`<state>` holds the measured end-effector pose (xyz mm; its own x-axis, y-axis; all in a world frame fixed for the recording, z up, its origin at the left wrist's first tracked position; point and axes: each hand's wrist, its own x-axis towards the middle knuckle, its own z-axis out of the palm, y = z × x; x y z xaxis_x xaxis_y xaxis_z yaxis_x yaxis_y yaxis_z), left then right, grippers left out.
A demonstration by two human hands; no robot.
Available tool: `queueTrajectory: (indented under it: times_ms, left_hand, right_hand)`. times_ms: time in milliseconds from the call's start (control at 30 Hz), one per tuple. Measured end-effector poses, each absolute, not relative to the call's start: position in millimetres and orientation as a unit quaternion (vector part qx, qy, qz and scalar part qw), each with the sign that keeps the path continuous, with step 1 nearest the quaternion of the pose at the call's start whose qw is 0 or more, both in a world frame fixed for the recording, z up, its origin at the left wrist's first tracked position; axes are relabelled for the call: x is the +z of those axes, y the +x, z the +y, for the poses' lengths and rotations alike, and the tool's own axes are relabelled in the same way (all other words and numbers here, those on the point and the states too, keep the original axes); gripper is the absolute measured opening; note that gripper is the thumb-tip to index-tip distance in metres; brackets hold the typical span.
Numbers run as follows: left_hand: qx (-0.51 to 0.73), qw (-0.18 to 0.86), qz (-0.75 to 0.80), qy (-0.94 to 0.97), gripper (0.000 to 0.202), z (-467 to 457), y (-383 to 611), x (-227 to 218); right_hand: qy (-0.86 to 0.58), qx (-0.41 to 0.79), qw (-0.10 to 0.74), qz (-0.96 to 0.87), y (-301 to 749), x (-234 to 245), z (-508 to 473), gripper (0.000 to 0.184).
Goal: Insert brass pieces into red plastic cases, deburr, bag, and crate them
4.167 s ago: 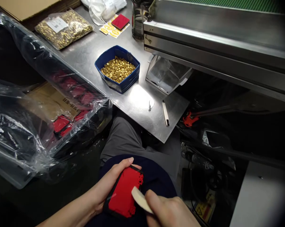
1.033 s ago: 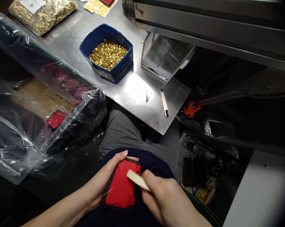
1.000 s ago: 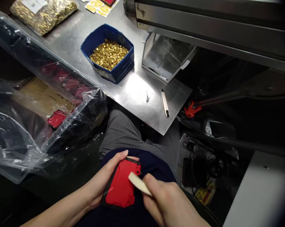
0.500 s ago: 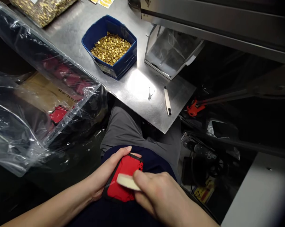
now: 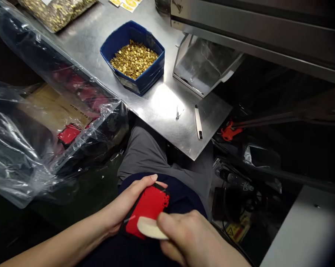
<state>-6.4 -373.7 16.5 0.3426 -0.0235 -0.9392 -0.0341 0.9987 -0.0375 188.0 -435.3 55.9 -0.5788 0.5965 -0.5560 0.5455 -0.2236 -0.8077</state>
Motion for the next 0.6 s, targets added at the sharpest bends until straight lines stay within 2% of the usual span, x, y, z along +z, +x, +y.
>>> queueTrajectory:
  times_ms: [167, 267, 333, 400, 500, 600]
  left_hand:
    - [0.012, 0.818, 0.571, -0.066, 0.058, -375.3, -7.7, 16.9]
    - [0.018, 0.816, 0.575, -0.048, 0.057, -374.4, -6.0, 20.3]
    - [0.016, 0.814, 0.578, -0.050, 0.056, -372.9, -5.3, 22.9]
    - [0.022, 0.813, 0.577, -0.071, 0.056, -371.6, -6.6, 24.0]
    - [0.086, 0.816, 0.564, -0.089, 0.056, -370.6, -12.5, 21.1]
    - [0.172, 0.828, 0.527, -0.084, 0.060, -368.9, -20.1, 14.3]
  right_hand:
    - [-0.518, 0.599, 0.018, -0.610, 189.0, 52.9, -440.2, 0.009]
    - [-0.475, 0.578, -0.007, -0.664, 179.3, 53.8, -440.2, 0.010]
    - [-0.475, 0.523, -0.023, -0.707, 170.6, 58.0, -430.8, 0.009]
    - [-0.538, 0.455, -0.022, -0.709, 168.7, 64.5, -415.4, 0.010]
    - [-0.662, 0.392, 0.056, -0.636, 186.4, 69.0, -391.0, 0.018]
    - [-0.750, 0.333, 0.077, -0.566, 213.7, 49.4, -366.6, 0.027]
